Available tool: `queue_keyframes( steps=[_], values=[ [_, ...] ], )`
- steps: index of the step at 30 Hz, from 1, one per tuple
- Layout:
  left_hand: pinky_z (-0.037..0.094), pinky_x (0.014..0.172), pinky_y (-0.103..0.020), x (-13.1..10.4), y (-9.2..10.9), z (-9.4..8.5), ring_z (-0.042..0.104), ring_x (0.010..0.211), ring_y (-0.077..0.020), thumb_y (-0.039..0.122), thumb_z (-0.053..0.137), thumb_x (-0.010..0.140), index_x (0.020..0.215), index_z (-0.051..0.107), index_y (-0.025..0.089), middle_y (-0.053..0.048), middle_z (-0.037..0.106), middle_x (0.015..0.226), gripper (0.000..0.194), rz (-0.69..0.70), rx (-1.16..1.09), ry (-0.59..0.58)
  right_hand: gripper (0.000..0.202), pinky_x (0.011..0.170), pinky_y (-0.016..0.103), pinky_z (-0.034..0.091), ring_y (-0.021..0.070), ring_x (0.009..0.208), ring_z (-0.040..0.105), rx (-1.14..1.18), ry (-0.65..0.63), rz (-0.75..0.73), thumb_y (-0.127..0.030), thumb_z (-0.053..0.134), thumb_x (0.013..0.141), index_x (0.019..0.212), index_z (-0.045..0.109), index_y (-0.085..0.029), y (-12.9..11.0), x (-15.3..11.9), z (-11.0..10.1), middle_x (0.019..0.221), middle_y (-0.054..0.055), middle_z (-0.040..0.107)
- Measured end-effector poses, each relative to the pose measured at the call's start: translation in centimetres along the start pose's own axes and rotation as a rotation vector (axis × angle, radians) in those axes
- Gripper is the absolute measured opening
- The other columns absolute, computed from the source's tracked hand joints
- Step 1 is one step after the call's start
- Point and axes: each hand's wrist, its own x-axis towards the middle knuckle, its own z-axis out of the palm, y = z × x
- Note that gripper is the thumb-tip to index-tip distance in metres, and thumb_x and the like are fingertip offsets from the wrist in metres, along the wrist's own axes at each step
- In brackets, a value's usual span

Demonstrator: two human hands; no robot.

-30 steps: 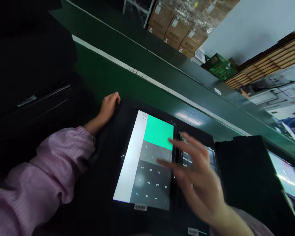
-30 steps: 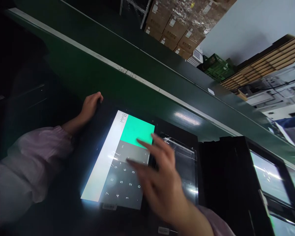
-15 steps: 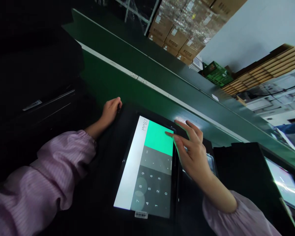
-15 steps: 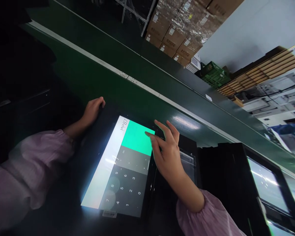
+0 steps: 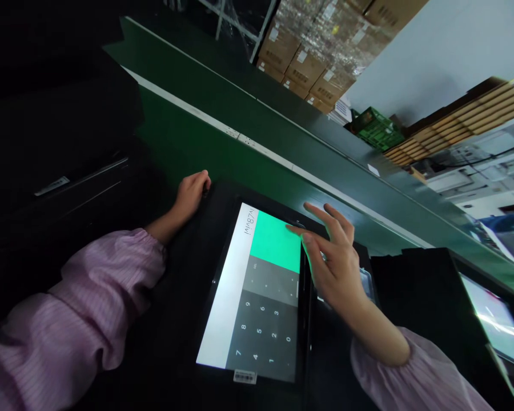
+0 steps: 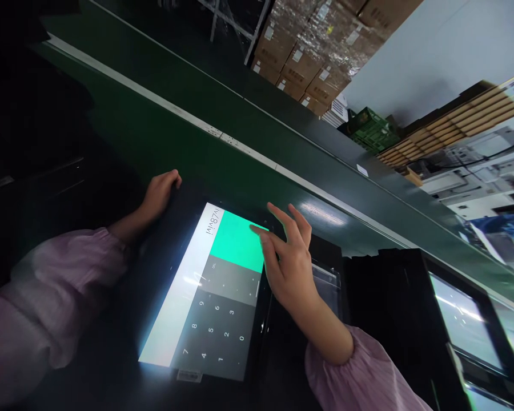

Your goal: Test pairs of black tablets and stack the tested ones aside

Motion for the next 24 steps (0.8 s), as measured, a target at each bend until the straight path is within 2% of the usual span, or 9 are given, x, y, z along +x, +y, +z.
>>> queue_keyframes(
  steps=[4,8,14,17,19,24],
  values=[
    [0.031,0.054,-0.026,0.0,0.0,0.0,0.039,0.053,-0.0144,0.015,0.043,0.096,0.051,0.046,0.019,0.002,0.038,0.052,0.046,0.007,0.001,0.003,0.036,0.11,0.068,0.039,0.0401,0.147,0.034,0.024,-0.024,-0.028,-0.027,0.045,0.106,0.108,0.08,-0.023,-0.2,0.2,-0.3,0.147,0.012,0.056],
    [0.033,0.055,-0.026,0.0,0.0,0.0,0.04,0.053,-0.0144,0.015,0.044,0.095,0.05,0.047,0.019,0.001,0.04,0.051,0.045,0.024,0.003,0.006,0.037,0.114,0.063,0.036,0.0345,0.145,0.04,0.057,0.063,0.08,-0.03,0.043,0.106,0.109,0.079,-0.024,-0.1,-0.6,-2.0,0.143,0.01,0.06],
    [0.035,0.056,-0.027,0.2,-0.4,-0.2,0.04,0.052,-0.015,0.019,0.044,0.095,0.051,0.049,0.02,0.001,0.039,0.051,0.044,0.046,0.011,0.008,0.033,0.112,0.065,0.038,0.0335,0.141,0.045,0.082,0.126,0.214,-0.033,0.047,0.105,0.109,0.079,-0.027,1.3,-5.2,-4.4,0.14,0.007,0.063],
    [0.035,0.057,-0.027,0.2,-0.2,-0.3,0.043,0.056,-0.0154,0.018,0.044,0.095,0.052,0.05,0.02,0.0,0.043,0.054,0.043,0.069,0.025,0.013,0.031,0.109,0.067,0.04,0.0336,0.14,0.046,0.071,0.18,0.306,-0.035,0.049,0.104,0.109,0.079,-0.031,2.4,-7.7,-5.4,0.139,0.006,0.063],
    [0.035,0.057,-0.027,0.2,0.0,-0.4,0.044,0.058,-0.0158,0.018,0.043,0.095,0.053,0.05,0.02,-0.001,0.046,0.057,0.042,0.086,0.032,0.025,0.031,0.108,0.069,0.041,0.0351,0.14,0.046,0.052,0.161,0.347,-0.038,0.05,0.104,0.107,0.08,-0.032,3.3,-9.1,-5.7,0.139,0.006,0.063],
    [0.039,0.061,-0.026,-0.1,0.9,-0.8,0.048,0.064,-0.017,0.022,0.042,0.093,0.057,0.052,0.021,-0.002,0.05,0.064,0.037,0.108,0.038,0.058,0.032,0.104,0.069,0.044,0.038,0.142,0.042,0.036,0.116,0.312,-0.041,0.05,0.103,0.108,0.08,-0.031,4.6,-10.8,-5.3,0.143,0.007,0.061]
  ],
)
